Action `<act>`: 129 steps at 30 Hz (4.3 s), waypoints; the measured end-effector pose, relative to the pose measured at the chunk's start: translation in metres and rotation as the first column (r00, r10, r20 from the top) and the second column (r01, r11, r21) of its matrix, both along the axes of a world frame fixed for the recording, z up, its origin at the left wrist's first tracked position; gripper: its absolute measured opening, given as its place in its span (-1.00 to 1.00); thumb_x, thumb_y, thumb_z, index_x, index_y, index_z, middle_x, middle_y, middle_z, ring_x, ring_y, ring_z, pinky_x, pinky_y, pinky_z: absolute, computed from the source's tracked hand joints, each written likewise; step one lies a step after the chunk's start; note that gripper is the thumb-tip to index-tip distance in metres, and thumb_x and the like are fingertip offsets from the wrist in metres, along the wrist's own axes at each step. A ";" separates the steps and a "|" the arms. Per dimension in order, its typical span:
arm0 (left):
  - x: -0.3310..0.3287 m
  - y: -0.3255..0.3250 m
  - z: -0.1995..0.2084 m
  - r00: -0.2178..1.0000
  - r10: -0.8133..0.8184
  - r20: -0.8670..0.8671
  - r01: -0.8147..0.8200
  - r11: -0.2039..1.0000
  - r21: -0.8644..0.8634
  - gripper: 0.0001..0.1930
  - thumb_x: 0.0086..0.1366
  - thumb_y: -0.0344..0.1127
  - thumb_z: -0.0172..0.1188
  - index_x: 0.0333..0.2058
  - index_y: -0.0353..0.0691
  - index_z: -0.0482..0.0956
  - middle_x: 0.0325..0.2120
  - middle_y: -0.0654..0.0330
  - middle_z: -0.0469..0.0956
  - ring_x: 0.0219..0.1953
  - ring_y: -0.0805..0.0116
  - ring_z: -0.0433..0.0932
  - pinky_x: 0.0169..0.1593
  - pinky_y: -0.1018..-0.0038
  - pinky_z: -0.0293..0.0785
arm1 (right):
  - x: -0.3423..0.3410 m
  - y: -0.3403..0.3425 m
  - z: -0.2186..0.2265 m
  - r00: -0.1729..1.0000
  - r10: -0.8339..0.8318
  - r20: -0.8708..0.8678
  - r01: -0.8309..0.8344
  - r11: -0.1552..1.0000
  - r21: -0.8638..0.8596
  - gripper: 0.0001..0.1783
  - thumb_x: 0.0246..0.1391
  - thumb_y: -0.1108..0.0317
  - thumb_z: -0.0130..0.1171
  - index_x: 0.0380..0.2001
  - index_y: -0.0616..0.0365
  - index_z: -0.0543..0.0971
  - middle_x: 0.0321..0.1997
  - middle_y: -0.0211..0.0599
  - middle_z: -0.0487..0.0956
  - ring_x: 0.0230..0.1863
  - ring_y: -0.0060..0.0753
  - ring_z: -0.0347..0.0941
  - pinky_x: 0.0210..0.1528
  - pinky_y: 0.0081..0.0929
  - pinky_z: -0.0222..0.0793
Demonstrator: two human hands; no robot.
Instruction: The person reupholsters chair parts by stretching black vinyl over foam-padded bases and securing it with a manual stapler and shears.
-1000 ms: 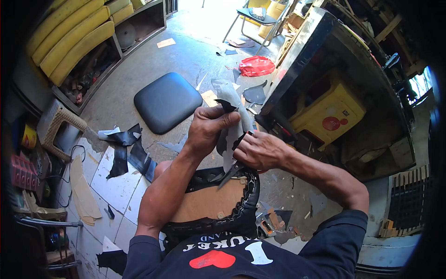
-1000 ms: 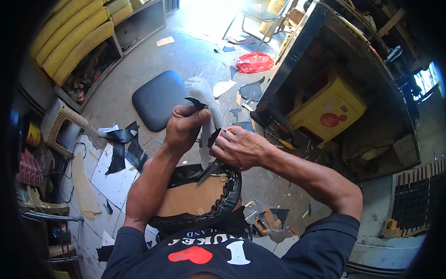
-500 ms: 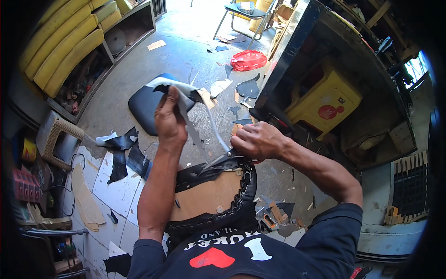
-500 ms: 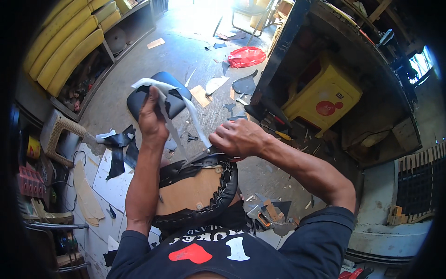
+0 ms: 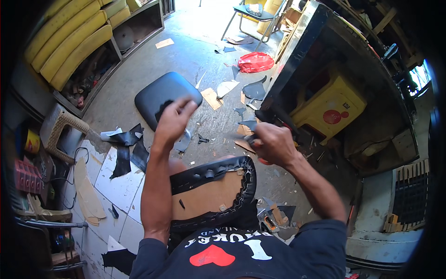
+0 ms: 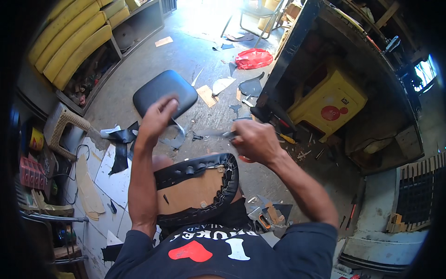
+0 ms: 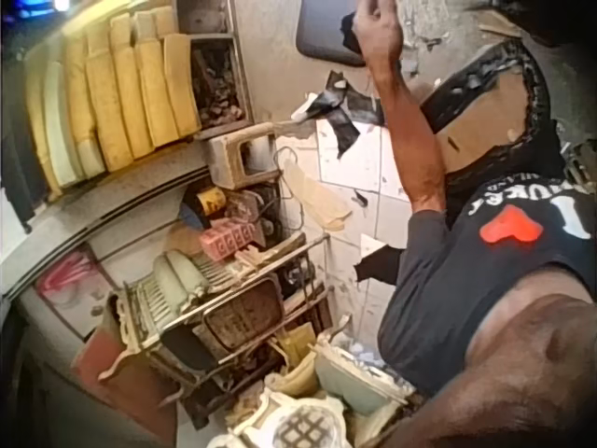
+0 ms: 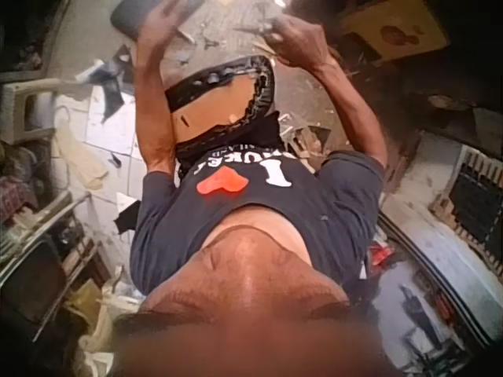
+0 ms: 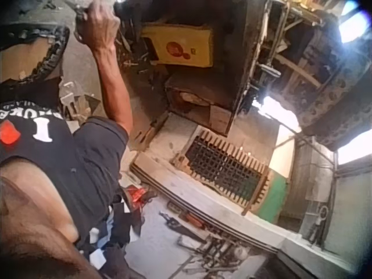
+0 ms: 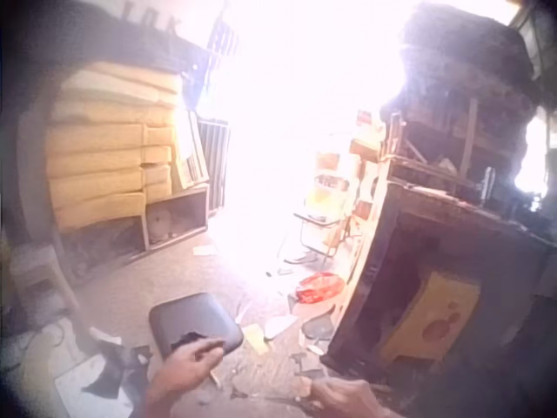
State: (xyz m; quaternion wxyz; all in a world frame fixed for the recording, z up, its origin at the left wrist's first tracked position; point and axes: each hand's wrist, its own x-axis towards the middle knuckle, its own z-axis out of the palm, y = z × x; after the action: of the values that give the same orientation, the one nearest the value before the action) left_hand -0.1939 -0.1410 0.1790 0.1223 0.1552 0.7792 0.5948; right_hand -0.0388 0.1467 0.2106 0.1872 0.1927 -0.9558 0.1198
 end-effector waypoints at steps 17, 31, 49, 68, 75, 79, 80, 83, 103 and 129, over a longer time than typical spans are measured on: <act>0.033 -0.224 0.176 0.556 0.709 -0.434 -0.457 0.696 0.553 -0.42 0.46 -0.30 0.34 0.40 -0.23 0.46 0.15 0.01 0.61 0.12 0.25 0.59 0.27 0.33 0.49 | 0.217 0.054 -0.279 -0.191 -0.645 0.740 0.768 0.371 0.521 -0.46 0.05 0.09 0.41 0.05 0.17 0.74 0.17 0.16 0.68 0.22 0.10 0.64 0.25 -0.05 0.55; -0.030 -0.107 -0.130 0.834 -0.189 0.519 -0.455 0.296 0.840 -0.53 0.53 -0.18 0.22 0.31 -0.23 0.48 0.20 0.07 0.62 0.28 0.08 0.56 0.42 0.06 0.39 | -0.100 -0.092 -0.104 0.798 0.186 0.574 0.292 0.714 -0.637 -0.25 0.22 -0.05 0.42 0.25 0.32 0.53 -0.02 -0.16 0.71 -0.02 -0.29 0.64 0.09 -0.34 0.52; -0.215 -0.160 -0.352 0.434 0.215 0.875 -0.783 0.571 0.248 -0.29 0.22 0.21 0.52 0.20 -0.09 0.60 0.02 0.01 0.69 0.02 0.02 0.68 0.13 0.03 0.61 | -0.005 -0.015 -0.240 0.738 0.222 0.637 0.674 -0.264 -0.690 -0.36 -0.01 0.29 0.52 0.14 0.17 0.51 -0.26 -0.54 0.52 -0.37 -0.63 0.42 -0.28 -0.60 0.36; 0.013 -0.038 -0.116 0.893 0.304 0.333 -0.450 0.548 0.705 -0.60 0.55 -0.33 0.22 0.27 -0.30 0.47 0.16 0.12 0.60 0.14 0.27 0.61 0.29 0.30 0.52 | -0.114 -0.166 -0.154 0.993 -0.070 -0.095 0.048 0.976 -0.215 -0.20 0.08 0.50 0.18 0.45 -0.11 0.46 0.23 -0.03 0.47 0.25 0.00 0.44 0.34 0.04 0.35; 0.048 -0.071 -0.166 0.814 0.014 0.581 -0.544 0.372 0.752 -0.57 0.53 -0.29 0.22 0.30 -0.22 0.45 0.18 0.05 0.60 0.21 0.07 0.61 0.33 0.07 0.55 | -0.100 -0.154 -0.081 0.962 0.228 0.151 -0.205 0.966 -0.156 -0.31 0.26 0.22 0.28 0.45 -0.13 0.41 0.37 -0.20 0.49 0.41 -0.01 0.39 0.45 0.32 0.15; 0.070 -0.085 -0.178 0.787 -0.096 0.609 -0.570 0.263 0.778 -0.55 0.52 -0.37 0.21 0.33 -0.22 0.44 0.23 0.08 0.58 0.25 0.03 0.58 0.38 -0.04 0.47 | -0.083 -0.097 -0.068 0.999 0.020 0.047 0.004 0.887 -0.461 -0.31 0.30 0.12 0.32 0.40 0.15 0.41 0.33 -0.05 0.55 0.25 0.06 0.54 0.38 0.05 0.34; 0.071 -0.086 -0.182 0.787 -0.106 0.607 -0.567 0.262 0.781 -0.54 0.52 -0.37 0.21 0.33 -0.22 0.44 0.23 0.08 0.58 0.25 0.03 0.58 0.39 -0.04 0.46 | -0.079 -0.079 -0.079 0.977 -0.117 0.176 0.201 0.775 -0.599 -0.31 0.31 0.11 0.33 0.38 0.20 0.42 0.31 0.03 0.55 0.23 0.05 0.55 0.34 -0.02 0.39; 0.067 -0.083 -0.181 0.803 -0.102 0.587 -0.541 0.285 0.791 -0.53 0.51 -0.36 0.22 0.34 -0.22 0.43 0.24 0.08 0.58 0.27 0.04 0.56 0.41 -0.03 0.43 | -0.067 -0.049 -0.115 0.810 -0.115 0.575 0.552 0.478 -0.683 -0.23 0.29 0.04 0.37 0.38 0.29 0.40 0.25 0.14 0.56 0.20 0.01 0.56 0.25 -0.11 0.46; 0.010 -0.064 0.085 0.806 0.173 0.567 -0.477 0.757 0.446 -0.45 0.43 -0.34 0.28 0.31 -0.43 0.40 0.16 -0.09 0.57 0.14 -0.07 0.62 0.24 0.02 0.59 | -0.101 -0.091 0.064 0.347 0.357 0.867 0.493 0.717 -0.492 0.30 0.18 -0.45 0.21 0.61 0.30 -0.04 0.49 0.37 0.33 0.47 0.20 0.36 0.46 -0.20 0.28; 0.063 -0.175 0.460 0.530 0.276 0.802 -0.446 0.895 -0.014 -0.58 0.39 -0.37 0.32 0.11 -0.52 0.53 0.00 -0.04 0.67 -0.01 0.03 0.70 0.17 0.13 0.63 | 0.302 -0.204 0.243 -0.303 -0.009 0.953 0.868 -0.416 0.273 -0.69 0.17 0.20 0.16 -0.19 0.09 0.79 -0.18 -0.12 0.80 -0.28 -0.08 0.76 -0.14 -0.15 0.69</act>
State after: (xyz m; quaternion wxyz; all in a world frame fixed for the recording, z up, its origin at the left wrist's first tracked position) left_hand -0.1310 -0.3158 0.6387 0.3090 -0.2759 0.5983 0.6859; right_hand 0.2630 -0.0575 0.4532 -0.1778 -0.7331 -0.4608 0.4676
